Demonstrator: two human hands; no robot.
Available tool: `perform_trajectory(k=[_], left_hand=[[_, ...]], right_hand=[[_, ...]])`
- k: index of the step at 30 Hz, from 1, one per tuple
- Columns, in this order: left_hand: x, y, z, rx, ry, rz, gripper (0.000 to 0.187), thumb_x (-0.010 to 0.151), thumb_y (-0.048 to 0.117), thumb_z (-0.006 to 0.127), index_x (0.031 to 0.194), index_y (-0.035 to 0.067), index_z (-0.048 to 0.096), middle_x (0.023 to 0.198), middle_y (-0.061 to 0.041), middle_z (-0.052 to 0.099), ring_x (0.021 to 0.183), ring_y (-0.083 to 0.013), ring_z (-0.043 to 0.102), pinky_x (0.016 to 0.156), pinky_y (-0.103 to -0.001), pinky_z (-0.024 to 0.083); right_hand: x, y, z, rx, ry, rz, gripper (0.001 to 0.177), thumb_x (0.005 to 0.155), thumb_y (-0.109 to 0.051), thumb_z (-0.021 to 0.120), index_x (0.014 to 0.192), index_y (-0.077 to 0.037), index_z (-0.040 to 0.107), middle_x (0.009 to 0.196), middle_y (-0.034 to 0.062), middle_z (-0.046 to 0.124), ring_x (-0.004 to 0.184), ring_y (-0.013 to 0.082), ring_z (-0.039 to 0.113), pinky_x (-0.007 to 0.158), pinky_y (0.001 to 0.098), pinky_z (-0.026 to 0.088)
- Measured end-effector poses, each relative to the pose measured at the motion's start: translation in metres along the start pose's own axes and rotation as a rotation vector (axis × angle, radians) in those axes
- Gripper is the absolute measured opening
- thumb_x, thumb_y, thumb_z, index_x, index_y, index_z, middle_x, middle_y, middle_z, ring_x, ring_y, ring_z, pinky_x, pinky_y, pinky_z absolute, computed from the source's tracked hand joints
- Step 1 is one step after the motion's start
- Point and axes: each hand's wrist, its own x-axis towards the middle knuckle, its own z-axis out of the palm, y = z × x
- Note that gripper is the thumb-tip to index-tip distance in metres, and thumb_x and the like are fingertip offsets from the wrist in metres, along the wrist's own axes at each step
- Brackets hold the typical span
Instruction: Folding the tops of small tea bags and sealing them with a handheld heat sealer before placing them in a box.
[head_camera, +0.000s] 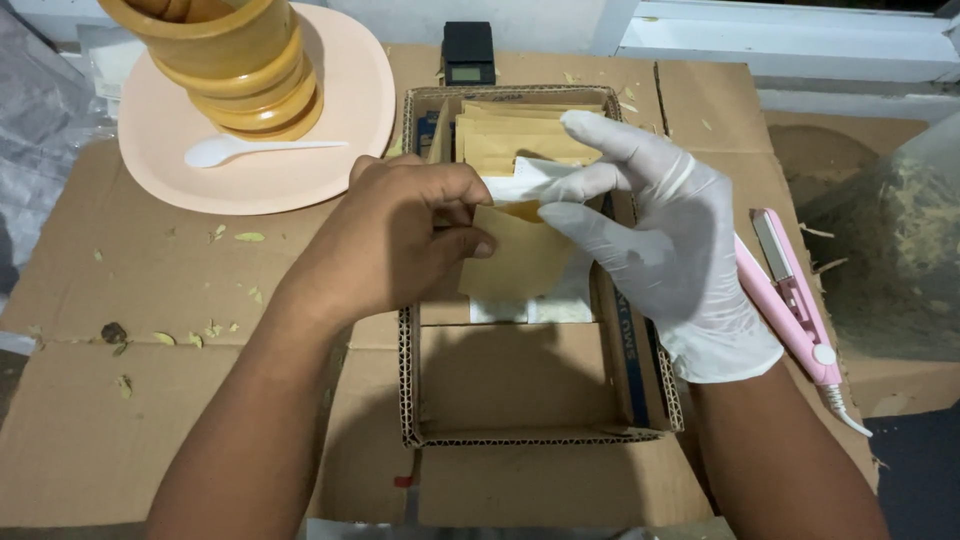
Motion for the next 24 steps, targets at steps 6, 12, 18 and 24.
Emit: perform_trajectory(k=[6,12,18,24], left_hand=[[0.0,0.001,0.0,0.013,-0.01,-0.029,0.012,0.081,0.015,0.083,0.08,0.019,0.071,0.075,0.01,0.077,0.074,-0.0102,0.074,0.094,-0.039,0.037],[-0.001,-0.004,0.005,0.041,0.012,-0.029,0.013,0.079,0.021,0.085,0.086,0.023,0.074,0.079,0.011,0.077,0.078,-0.0118,0.071,0.095,-0.038,0.034],[0.0,-0.001,0.003,0.04,-0.012,-0.008,0.01,0.081,0.018,0.082,0.086,0.022,0.074,0.078,0.012,0.079,0.079,-0.0121,0.072,0.094,-0.039,0.036],[0.0,-0.001,0.003,0.007,0.014,0.045,0.012,0.08,0.014,0.084,0.082,0.018,0.073,0.077,0.01,0.078,0.075,-0.0101,0.076,0.094,-0.039,0.041]], right_hand=[[-0.001,-0.001,0.004,0.081,0.059,0.021,0.048,0.092,-0.006,0.074,0.136,-0.009,0.055,0.1,0.0093,0.073,0.112,0.0226,0.073,0.12,0.0439,0.053],[-0.001,-0.005,0.008,0.005,0.036,-0.026,0.048,0.093,-0.007,0.074,0.136,-0.005,0.053,0.098,0.0069,0.073,0.105,0.0167,0.073,0.119,0.0469,0.053],[-0.001,0.003,0.011,0.182,0.016,-0.058,0.046,0.093,-0.007,0.075,0.134,-0.012,0.055,0.085,0.0017,0.066,0.091,0.0122,0.068,0.124,0.0525,0.056],[-0.003,0.001,0.008,0.171,-0.024,-0.092,0.051,0.094,-0.006,0.075,0.139,-0.016,0.053,0.099,0.0091,0.072,0.103,0.0186,0.073,0.125,0.0568,0.056]])
